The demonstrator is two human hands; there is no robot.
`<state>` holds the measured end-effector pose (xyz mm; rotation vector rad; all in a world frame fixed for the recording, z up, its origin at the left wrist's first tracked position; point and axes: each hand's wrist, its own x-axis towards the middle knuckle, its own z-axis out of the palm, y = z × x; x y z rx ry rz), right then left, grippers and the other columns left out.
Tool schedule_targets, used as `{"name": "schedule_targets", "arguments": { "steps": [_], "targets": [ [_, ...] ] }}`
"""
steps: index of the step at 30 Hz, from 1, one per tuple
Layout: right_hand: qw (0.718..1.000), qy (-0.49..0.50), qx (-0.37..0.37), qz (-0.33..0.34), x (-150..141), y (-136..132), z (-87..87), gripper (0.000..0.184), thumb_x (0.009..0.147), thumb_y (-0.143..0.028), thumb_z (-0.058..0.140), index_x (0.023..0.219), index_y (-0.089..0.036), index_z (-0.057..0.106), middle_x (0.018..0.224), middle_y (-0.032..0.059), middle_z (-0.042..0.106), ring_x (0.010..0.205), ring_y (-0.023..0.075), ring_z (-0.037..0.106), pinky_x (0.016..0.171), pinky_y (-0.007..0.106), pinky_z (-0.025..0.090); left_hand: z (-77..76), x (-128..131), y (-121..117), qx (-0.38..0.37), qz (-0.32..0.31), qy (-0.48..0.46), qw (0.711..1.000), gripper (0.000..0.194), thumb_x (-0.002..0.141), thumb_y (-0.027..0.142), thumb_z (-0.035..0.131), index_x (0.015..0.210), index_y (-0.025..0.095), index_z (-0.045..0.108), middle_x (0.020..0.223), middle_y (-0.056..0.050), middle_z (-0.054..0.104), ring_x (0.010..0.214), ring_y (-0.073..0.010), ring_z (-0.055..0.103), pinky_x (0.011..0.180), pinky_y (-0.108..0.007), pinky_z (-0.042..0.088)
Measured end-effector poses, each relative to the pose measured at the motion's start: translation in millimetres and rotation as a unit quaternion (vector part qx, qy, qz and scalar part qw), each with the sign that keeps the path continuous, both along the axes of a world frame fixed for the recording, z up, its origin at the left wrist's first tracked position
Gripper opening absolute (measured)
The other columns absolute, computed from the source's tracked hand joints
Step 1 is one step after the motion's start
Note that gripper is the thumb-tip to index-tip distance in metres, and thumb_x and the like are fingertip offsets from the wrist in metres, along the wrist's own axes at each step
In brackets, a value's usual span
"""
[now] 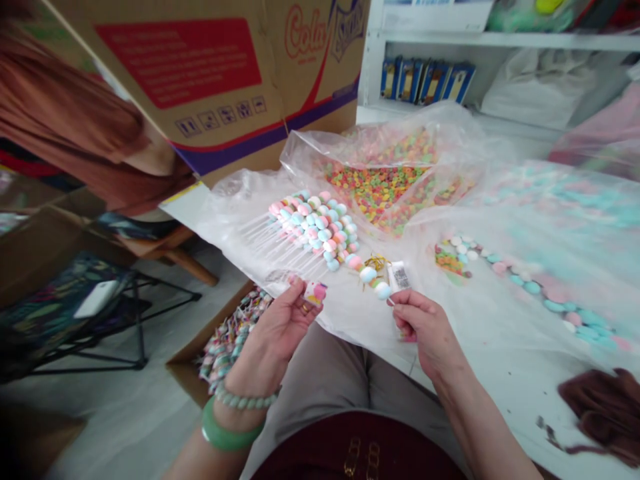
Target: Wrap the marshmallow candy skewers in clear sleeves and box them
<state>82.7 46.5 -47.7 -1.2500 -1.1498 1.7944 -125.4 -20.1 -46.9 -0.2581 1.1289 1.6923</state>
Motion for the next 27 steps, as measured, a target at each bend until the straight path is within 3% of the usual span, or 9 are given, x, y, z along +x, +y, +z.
{"name": "schedule_targets", "arguments": {
  "steps": [4, 11, 19, 24, 27],
  "targets": [
    [0.999, 0.014, 0.035, 0.016, 9.8, -21.3, -2.1, 0.016, 0.068, -0.028, 0.069, 0.078, -0.016, 0.064, 0.055, -0.0035, 0.048, 0.048, 0.0083, 0.037, 0.045, 0.022, 0.026, 8.4, 2.3, 7.1, -0.012, 0.033, -0.076, 0.996, 0.011, 0.085, 0.018, 0.059, 0.075, 0.014, 0.058, 0.065, -0.003, 0.065, 0.059, -0.0151, 0.065, 0.062, -0.030, 0.055],
    [0.988, -0.069, 0.123, 0.069, 8.7, -40.9, -5.2, 0.014, 0.074, -0.030, 0.063, 0.079, -0.018, 0.067, 0.056, -0.0027, 0.051, 0.052, 0.0111, 0.044, 0.049, 0.022, 0.033, 19.0, 12.3, 5.5, 0.022, 0.050, -0.102, 0.993, 0.010, 0.088, 0.017, 0.055, 0.079, 0.014, 0.059, 0.066, -0.002, 0.066, 0.060, -0.0138, 0.064, 0.069, -0.033, 0.055],
    [0.948, -0.164, 0.265, 0.062, 12.3, -41.6, 1.1, 0.017, 0.077, -0.034, 0.059, 0.078, -0.022, 0.071, 0.063, -0.0005, 0.059, 0.058, 0.0150, 0.053, 0.058, 0.026, 0.042, 17.2, 16.1, 3.3, 0.062, 0.050, -0.011, 0.997, 0.007, 0.086, 0.017, 0.057, 0.080, 0.015, 0.060, 0.071, -0.005, 0.068, 0.062, -0.0160, 0.066, 0.071, -0.035, 0.055],
    [0.944, -0.171, 0.276, 0.061, 9.4, -42.3, 0.8, 0.017, 0.077, -0.033, 0.059, 0.078, -0.022, 0.071, 0.062, -0.0005, 0.060, 0.057, 0.0156, 0.054, 0.058, 0.026, 0.043, 10.0, 15.2, 4.1, 0.062, 0.045, -0.007, 0.997, 0.008, 0.086, 0.017, 0.056, 0.079, 0.015, 0.060, 0.067, -0.003, 0.066, 0.059, -0.0144, 0.064, 0.069, -0.033, 0.054],
    [0.941, -0.178, 0.278, 0.073, 6.8, -42.2, -1.9, 0.016, 0.077, -0.032, 0.058, 0.077, -0.022, 0.071, 0.064, -0.0002, 0.062, 0.058, 0.0157, 0.055, 0.059, 0.026, 0.043, 2.7, 15.7, 2.1, 0.091, 0.030, 0.058, 0.994, 0.006, 0.082, 0.019, 0.061, 0.078, 0.014, 0.060, 0.068, -0.002, 0.066, 0.060, -0.0140, 0.064, 0.069, -0.031, 0.054]
  ]
}}
